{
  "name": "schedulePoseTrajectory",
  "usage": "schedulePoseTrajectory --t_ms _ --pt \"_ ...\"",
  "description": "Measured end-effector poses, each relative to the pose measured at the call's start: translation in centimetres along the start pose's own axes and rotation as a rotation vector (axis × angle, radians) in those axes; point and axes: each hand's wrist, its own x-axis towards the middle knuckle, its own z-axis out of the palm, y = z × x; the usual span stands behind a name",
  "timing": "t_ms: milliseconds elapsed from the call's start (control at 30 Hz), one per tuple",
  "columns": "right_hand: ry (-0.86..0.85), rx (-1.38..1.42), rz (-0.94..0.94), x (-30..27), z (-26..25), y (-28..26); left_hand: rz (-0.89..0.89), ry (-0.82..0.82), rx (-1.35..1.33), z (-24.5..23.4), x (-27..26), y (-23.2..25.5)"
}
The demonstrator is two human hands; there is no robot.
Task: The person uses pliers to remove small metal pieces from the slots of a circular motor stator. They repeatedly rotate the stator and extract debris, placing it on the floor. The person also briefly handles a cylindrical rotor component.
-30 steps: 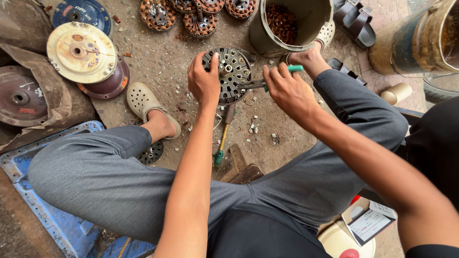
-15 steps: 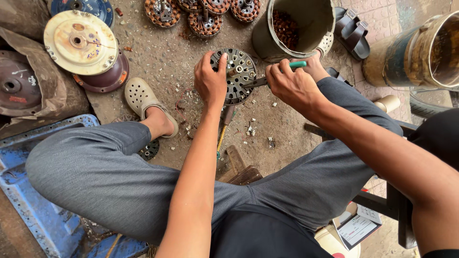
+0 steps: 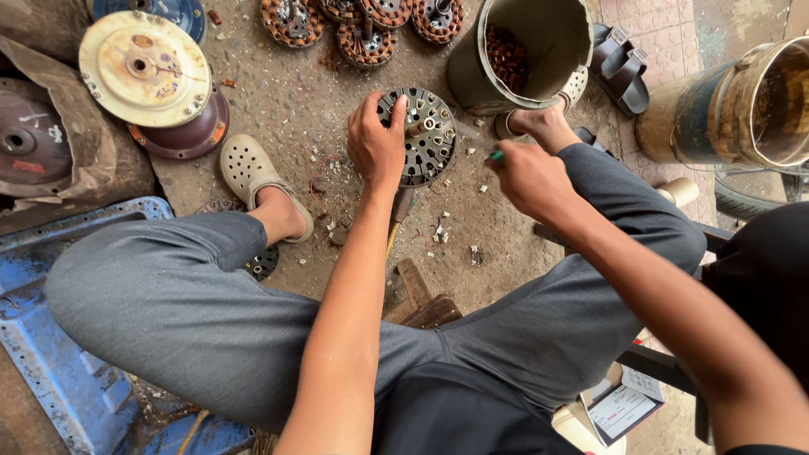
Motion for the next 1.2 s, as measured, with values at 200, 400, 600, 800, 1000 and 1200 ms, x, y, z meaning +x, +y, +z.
schedulePoseTrajectory --t_ms 200,400,600,800,1000,1200 --pt "0.263 0.013 -0.269 -3.1 1.8 2.4 0.026 0.052 0.012 -0.3 0.0 0.5" --pt "0.189 0.088 -0.357 -2.9 4.7 3.3 -0.023 0.017 -0.029 -0.9 -0.3 0.7" --pt "-0.449 1.184 0.311 -4.4 6.9 1.6 -0.068 -0.028 -0.021 0.1 0.0 -0.4" --pt "-0.341 1.564 0.242 -7.8 9.7 0.6 -0.268 0.258 -0.042 0.9 -3.4 -0.5" --pt "-0.258 1.205 0.252 -8.1 7.6 -1.6 -0.686 0.438 -0.786 1.4 -5.8 1.7" --pt "-0.016 0.477 0.064 -6.3 4.2 -4.8 -0.472 0.341 -0.471 -0.8 -4.3 1.7"
